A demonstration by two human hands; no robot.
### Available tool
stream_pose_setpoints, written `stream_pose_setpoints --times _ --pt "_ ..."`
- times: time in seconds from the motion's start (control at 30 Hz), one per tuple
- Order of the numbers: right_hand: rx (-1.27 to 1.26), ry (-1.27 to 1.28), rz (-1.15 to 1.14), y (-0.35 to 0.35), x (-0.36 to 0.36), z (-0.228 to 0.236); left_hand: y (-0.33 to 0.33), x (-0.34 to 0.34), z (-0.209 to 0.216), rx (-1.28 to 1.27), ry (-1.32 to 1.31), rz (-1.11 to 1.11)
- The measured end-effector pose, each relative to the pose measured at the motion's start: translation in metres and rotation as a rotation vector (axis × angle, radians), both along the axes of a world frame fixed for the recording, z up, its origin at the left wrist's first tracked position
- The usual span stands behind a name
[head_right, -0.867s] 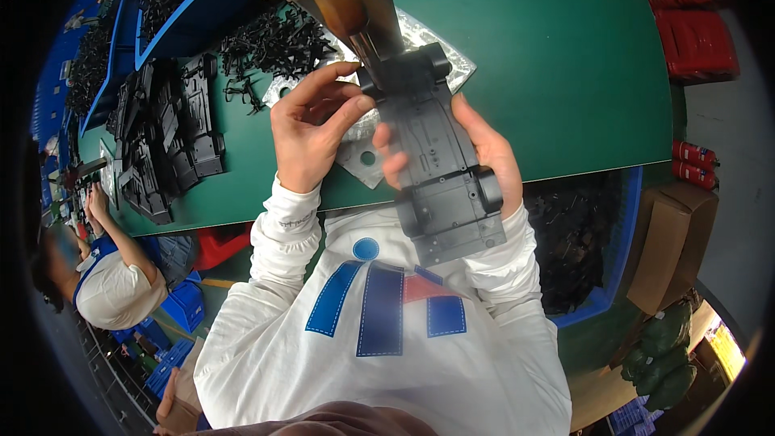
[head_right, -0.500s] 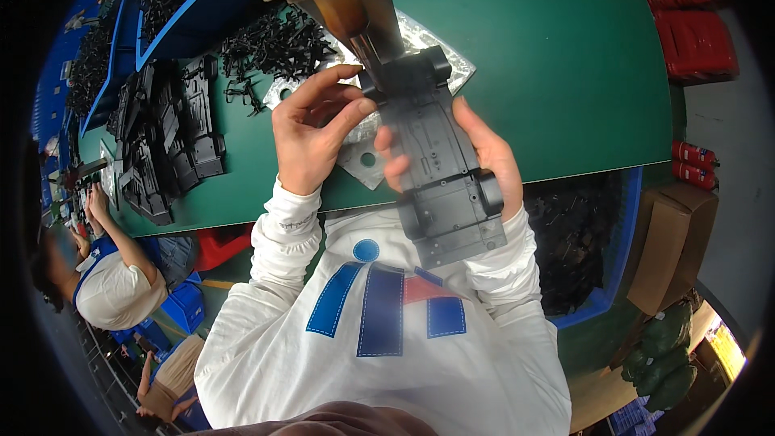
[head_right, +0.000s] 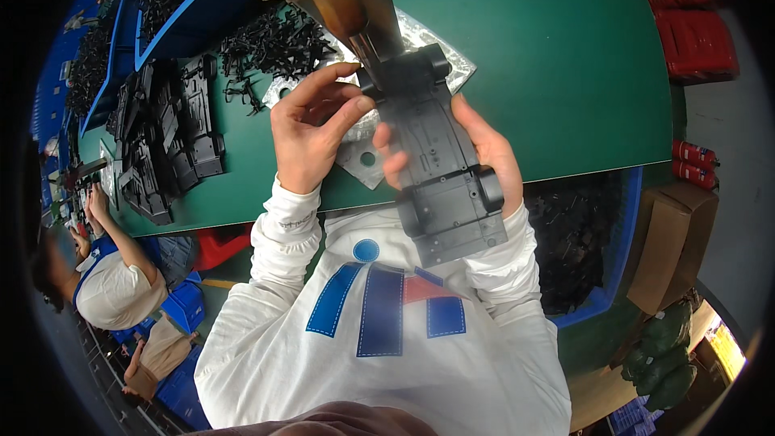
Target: The recorder is seen assembling a toy truck using an electric screwdriver at a factory workbench.
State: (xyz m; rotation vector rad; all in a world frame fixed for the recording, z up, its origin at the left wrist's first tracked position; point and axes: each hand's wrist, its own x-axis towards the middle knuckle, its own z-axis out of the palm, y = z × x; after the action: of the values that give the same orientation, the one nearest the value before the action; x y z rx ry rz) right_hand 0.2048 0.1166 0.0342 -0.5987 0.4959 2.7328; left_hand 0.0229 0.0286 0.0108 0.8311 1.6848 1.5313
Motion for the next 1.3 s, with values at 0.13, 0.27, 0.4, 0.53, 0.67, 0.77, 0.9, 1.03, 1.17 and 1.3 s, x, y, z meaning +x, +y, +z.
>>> stream_pose_setpoints --times 0.13,0.27,0.4,0.53,0.67,0.77,0.9,1.03,1.17,1.3 --pt "0.023 0.013 0.003 0.000 0.000 0.000 0.000 -0.001 0.002 -0.001 -0.009 0.003" --pt "0.011 -0.008 0.001 0.000 0.000 0.000 0.000 0.000 0.001 -0.003 -0.003 0.003" --pt "0.018 -0.009 -0.002 -0.001 0.001 0.000 -0.001 0.000 0.000 0.003 -0.007 0.000" --pt "-0.014 -0.006 -0.005 -0.001 0.001 0.001 -0.001 0.000 0.001 -0.006 0.009 -0.003" --pt "-0.013 -0.008 -0.010 -0.002 0.002 0.001 -0.001 0.000 0.001 -0.004 0.009 -0.006" --pt "-0.008 -0.026 -0.009 -0.002 0.001 0.001 -0.001 0.000 0.000 0.002 0.004 -0.008" --pt "-0.002 -0.011 -0.006 -0.001 0.001 0.000 0.000 0.000 -0.001 0.009 0.006 -0.001" --pt "-0.048 -0.045 -0.020 -0.005 0.001 0.003 -0.005 0.001 -0.004 -0.050 -0.017 -0.009" --pt "-0.056 -0.103 0.004 -0.011 0.009 0.000 -0.013 0.011 -0.001 -0.122 -0.051 0.006" --pt "0.008 -0.100 0.064 -0.021 0.030 -0.011 -0.027 0.029 0.000 -0.144 -0.048 -0.024"
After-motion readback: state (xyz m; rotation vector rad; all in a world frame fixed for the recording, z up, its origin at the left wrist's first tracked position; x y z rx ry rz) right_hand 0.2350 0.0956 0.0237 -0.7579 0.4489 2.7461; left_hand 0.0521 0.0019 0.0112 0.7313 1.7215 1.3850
